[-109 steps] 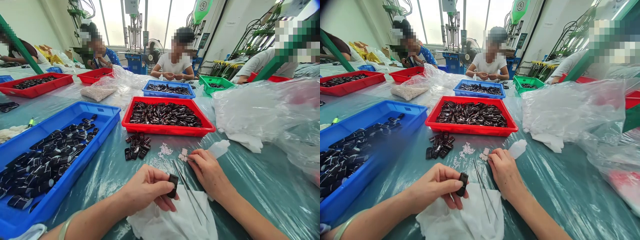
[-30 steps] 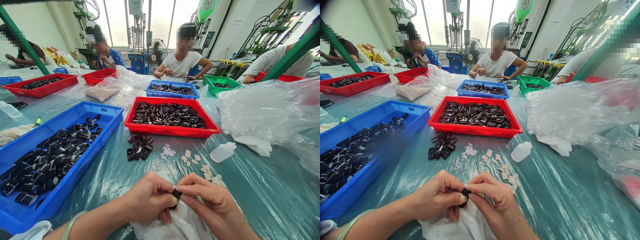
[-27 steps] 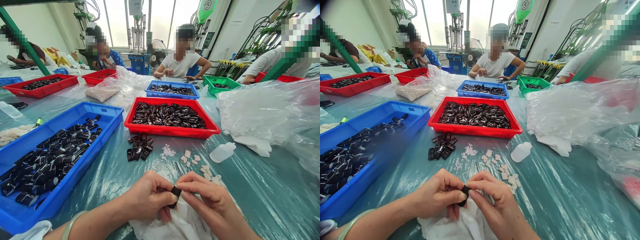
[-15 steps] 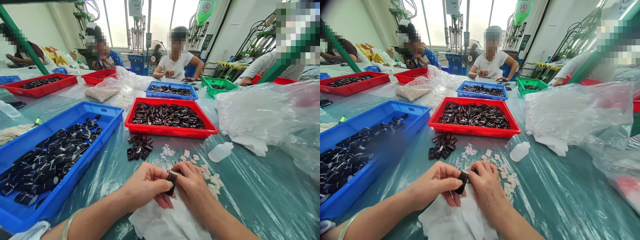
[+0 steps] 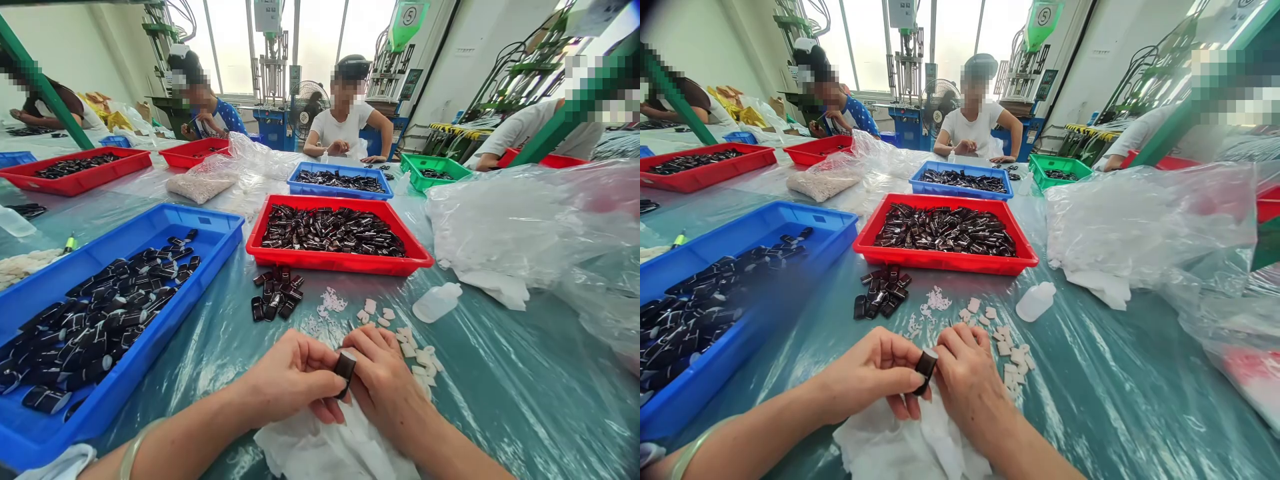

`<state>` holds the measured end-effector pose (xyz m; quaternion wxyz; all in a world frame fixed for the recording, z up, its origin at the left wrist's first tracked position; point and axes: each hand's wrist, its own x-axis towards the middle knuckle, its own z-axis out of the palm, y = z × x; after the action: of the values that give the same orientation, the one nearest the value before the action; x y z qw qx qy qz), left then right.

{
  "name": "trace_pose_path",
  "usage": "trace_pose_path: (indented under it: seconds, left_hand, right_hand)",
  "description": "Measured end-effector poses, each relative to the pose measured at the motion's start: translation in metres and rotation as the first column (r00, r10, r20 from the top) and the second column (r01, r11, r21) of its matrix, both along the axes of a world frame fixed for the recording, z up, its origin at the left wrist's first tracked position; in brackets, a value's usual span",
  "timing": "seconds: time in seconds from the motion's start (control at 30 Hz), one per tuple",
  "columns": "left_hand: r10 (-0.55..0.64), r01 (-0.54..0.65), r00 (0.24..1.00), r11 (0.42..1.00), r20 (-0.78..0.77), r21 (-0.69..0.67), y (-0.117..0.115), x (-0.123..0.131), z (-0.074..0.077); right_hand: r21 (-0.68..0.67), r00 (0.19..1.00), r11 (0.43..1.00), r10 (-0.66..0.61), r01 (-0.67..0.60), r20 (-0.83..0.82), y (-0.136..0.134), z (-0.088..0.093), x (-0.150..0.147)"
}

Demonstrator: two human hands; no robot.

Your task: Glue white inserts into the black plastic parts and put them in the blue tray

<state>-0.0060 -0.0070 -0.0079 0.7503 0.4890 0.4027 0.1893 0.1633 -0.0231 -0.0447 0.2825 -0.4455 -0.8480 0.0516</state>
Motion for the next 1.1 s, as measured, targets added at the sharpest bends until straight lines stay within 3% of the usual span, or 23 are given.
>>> trace_pose_path:
  seconds: [0.2,0.3,0.37,0.53,0.9,1.1]
  left_hand:
    - [-0.042,0.041,0.999,0.998,0.023,0.056,-0.003,0.0,-0.002]
    - [-0.079,0.08,0.997,0.984,-0.011,0.16,-0.005,0.0,-0.004]
    - [-0.09,0.096,0.995,0.972,-0.035,0.216,-0.005,-0.001,-0.004]
    - [-0.109,0.125,0.991,0.955,-0.075,0.27,-0.006,-0.001,-0.005]
    - [-0.109,0.17,0.981,0.878,-0.159,0.448,-0.007,-0.002,-0.007]
    - [-0.076,0.159,0.981,0.847,-0.181,0.507,-0.008,-0.001,-0.007]
  right_hand:
    - [-0.08,0.984,0.996,-0.044,0.031,-0.174,-0.002,0.022,0.012]
    - [-0.197,0.943,0.98,-0.039,-0.029,-0.33,-0.007,0.031,0.017]
    - [-0.202,0.931,0.977,-0.006,-0.073,-0.364,-0.01,0.035,0.018]
    - [-0.092,0.954,0.991,0.068,-0.099,-0.292,-0.014,0.039,0.015]
    - [0.002,0.974,0.992,0.125,-0.127,-0.189,-0.016,0.037,0.013]
    - [0.051,0.982,0.994,0.104,-0.097,-0.16,-0.018,0.033,0.013]
